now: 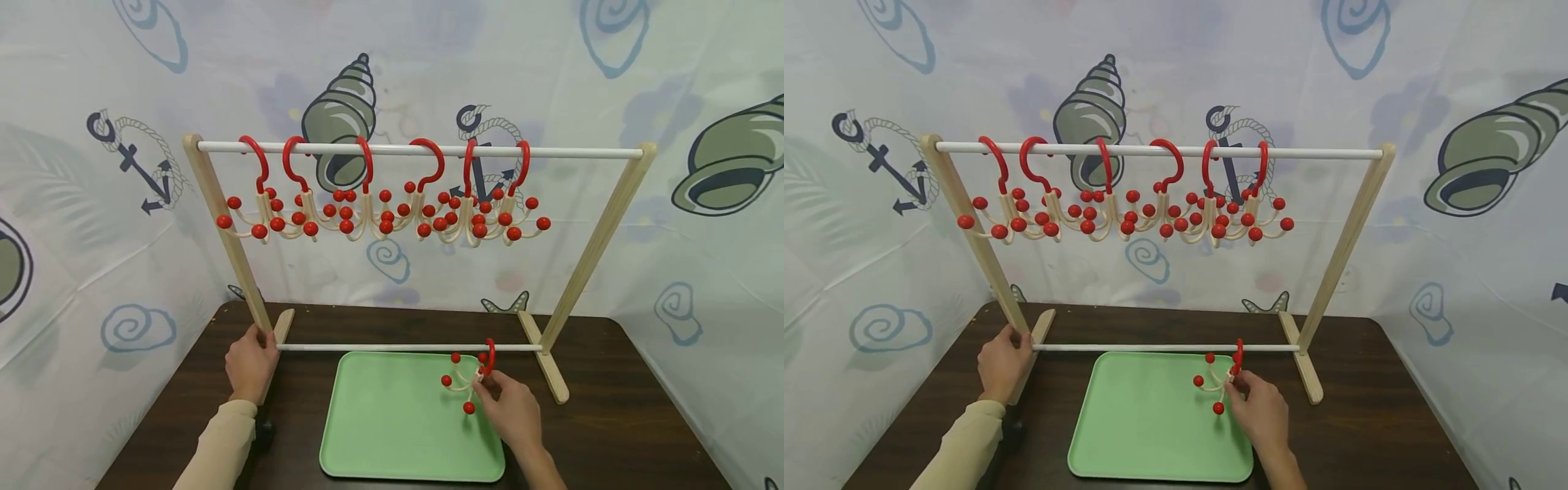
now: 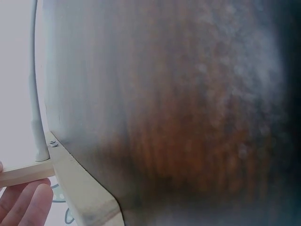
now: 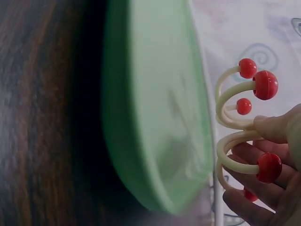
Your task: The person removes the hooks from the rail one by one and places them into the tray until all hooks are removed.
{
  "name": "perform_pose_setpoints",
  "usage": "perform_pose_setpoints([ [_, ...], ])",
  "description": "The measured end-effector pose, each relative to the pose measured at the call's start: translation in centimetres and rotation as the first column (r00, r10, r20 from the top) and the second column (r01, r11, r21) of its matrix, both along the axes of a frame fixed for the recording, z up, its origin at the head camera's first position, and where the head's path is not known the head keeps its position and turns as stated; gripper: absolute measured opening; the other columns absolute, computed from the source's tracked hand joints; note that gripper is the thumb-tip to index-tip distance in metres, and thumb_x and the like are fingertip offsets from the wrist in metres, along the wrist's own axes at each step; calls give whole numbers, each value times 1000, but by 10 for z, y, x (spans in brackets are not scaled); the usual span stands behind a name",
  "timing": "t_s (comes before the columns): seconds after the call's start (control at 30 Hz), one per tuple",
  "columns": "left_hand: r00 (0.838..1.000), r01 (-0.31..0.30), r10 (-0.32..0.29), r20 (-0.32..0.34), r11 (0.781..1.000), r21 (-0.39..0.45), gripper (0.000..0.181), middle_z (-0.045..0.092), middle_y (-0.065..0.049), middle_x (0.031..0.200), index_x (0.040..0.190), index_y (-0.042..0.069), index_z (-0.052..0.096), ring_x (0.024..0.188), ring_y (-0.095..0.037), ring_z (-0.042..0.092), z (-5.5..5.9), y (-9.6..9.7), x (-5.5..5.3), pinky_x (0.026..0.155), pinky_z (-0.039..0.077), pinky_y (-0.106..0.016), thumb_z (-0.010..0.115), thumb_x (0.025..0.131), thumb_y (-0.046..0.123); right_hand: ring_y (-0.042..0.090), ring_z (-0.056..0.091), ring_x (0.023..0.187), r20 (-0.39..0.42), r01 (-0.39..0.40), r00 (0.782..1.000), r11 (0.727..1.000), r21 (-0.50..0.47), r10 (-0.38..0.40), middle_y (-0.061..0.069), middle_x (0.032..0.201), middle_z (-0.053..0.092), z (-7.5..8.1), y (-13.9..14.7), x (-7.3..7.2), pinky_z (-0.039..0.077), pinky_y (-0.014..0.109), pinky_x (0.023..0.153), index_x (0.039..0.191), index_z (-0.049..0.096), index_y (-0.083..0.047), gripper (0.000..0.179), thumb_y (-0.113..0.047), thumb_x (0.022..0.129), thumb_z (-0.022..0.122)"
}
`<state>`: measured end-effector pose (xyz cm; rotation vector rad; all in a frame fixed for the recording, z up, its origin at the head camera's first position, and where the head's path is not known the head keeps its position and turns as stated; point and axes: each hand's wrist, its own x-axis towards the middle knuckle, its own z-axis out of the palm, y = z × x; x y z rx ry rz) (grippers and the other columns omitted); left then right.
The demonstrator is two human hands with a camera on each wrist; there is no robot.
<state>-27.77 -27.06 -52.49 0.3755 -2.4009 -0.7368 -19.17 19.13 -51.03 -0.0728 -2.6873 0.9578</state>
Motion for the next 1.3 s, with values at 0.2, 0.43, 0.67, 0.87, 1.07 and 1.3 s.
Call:
perform_pose_setpoints([
  [0.2, 1000, -2, 2, -6, 1000, -2, 24, 66, -19, 77, 103, 2, 66, 63, -39, 59, -1, 0, -1, 58, 43, -54, 63, 92, 23, 6, 55, 56, -8, -21, 1000, 996, 91, 22, -10, 81, 71, -7, -11, -7, 39, 32, 49, 93, 75, -21, 12, -27, 83, 78],
  [0.43, 1000, -5, 4, 14, 1000, 11, 26, 67, -21, 81, 107, 2, 66, 67, -40, 61, 0, -1, 0, 59, 44, -56, 62, 93, 24, 11, 62, 63, -45, -21, 999, 991, 134, 27, -10, 82, 71, -13, -21, -14, 42, 33, 50, 90, 75, -22, 10, -26, 82, 78],
  [0.67, 1000, -2, 2, -11, 1000, 9, 22, 67, -18, 78, 103, 3, 66, 64, -39, 60, -1, -2, 0, 58, 43, -56, 64, 92, 22, 8, 56, 56, -35, -15, 999, 989, 150, 20, -8, 87, 73, -17, -22, -19, 37, 31, 46, 96, 73, -22, 14, -29, 84, 77],
  [0.87, 999, 3, -2, -32, 1000, 12, 18, 67, -15, 76, 100, 4, 66, 63, -37, 61, -1, -1, 0, 57, 43, -54, 64, 92, 20, 7, 53, 53, -48, -10, 999, 989, 148, 17, -5, 89, 73, -19, -22, -20, 36, 31, 45, 99, 73, -21, 17, -30, 85, 77],
  [1.07, 1000, 3, -3, -10, 1000, 19, 20, 67, -16, 78, 101, 3, 66, 63, -36, 60, 1, 0, 0, 57, 44, -54, 64, 92, 20, 11, 59, 58, -44, -33, 998, 991, 129, 39, -4, 91, 73, -19, -21, -18, 41, 33, 48, 103, 73, -19, 20, -28, 86, 76],
  [1.3, 1000, 3, -3, -9, 1000, 10, 20, 67, -16, 77, 101, 2, 66, 62, -36, 60, 0, -1, -1, 57, 44, -53, 64, 93, 21, 23, 70, 85, -48, -73, 996, 997, 33, 75, 4, 97, 74, -12, -13, -8, 52, 45, 70, 113, 71, -10, 30, -22, 86, 76],
])
